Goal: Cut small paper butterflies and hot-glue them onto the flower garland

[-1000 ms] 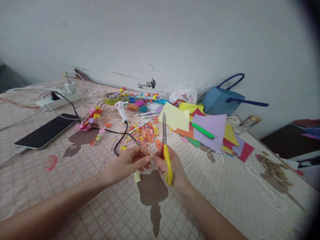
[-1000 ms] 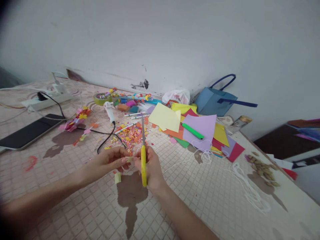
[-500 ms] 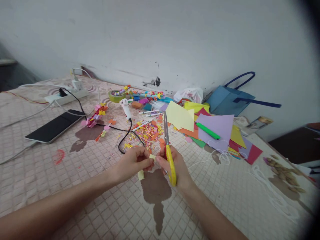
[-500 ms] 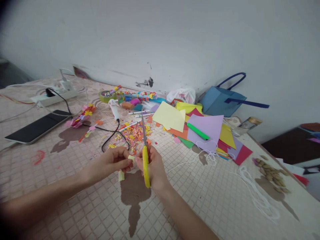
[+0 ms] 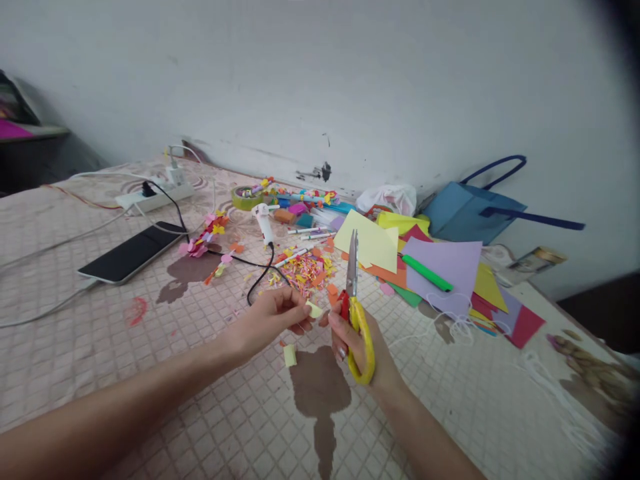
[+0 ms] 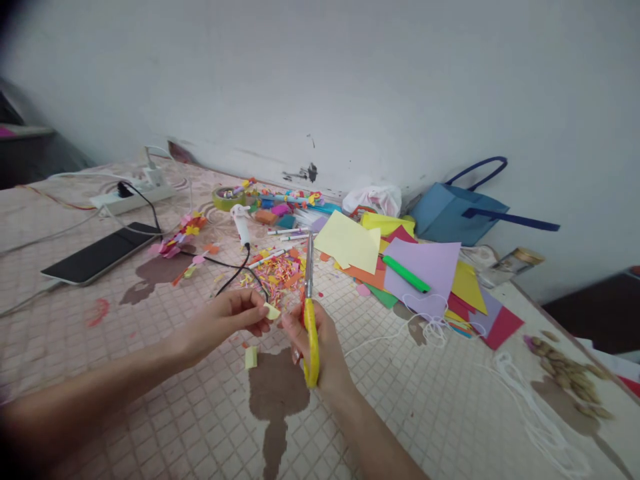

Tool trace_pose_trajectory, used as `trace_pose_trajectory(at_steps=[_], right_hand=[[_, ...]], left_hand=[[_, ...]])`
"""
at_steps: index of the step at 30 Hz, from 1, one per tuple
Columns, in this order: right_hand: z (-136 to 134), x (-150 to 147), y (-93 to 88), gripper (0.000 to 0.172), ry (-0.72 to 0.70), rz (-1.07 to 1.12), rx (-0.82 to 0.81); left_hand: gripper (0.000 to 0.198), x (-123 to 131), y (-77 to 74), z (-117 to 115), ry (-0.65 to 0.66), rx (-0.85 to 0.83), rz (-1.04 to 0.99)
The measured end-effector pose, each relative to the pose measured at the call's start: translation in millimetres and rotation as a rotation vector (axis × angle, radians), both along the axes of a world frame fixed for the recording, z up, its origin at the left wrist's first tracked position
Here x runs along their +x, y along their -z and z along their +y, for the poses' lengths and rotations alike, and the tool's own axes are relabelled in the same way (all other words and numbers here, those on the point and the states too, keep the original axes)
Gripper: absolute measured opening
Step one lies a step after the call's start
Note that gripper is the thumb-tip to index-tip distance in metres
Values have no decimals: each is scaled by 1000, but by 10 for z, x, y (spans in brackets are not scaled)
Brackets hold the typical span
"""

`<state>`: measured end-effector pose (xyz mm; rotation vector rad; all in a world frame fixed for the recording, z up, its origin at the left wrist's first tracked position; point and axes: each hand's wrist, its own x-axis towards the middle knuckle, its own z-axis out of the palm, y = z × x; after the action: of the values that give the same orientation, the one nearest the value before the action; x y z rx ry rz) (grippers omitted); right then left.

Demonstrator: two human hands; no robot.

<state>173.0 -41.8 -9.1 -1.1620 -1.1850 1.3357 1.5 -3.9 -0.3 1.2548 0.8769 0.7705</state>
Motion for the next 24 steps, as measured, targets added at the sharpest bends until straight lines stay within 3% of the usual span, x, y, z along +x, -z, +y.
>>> trace_pose_trajectory(at_steps=[4, 12, 17, 24], right_hand=[[-8, -27, -2, 31, 22, -4, -45], [-6, -41, 44, 30, 87, -26, -10], [-7, 18, 52, 37, -11, -96, 6], [-73, 62, -32, 39, -185, -399, 25]], left_hand=[[25, 29, 18, -48, 56, 41, 33], [25, 89, 11, -129, -3, -61, -12], [22, 43, -11, -48, -110, -25, -103], [20, -75, -56, 116, -235, -47, -321]])
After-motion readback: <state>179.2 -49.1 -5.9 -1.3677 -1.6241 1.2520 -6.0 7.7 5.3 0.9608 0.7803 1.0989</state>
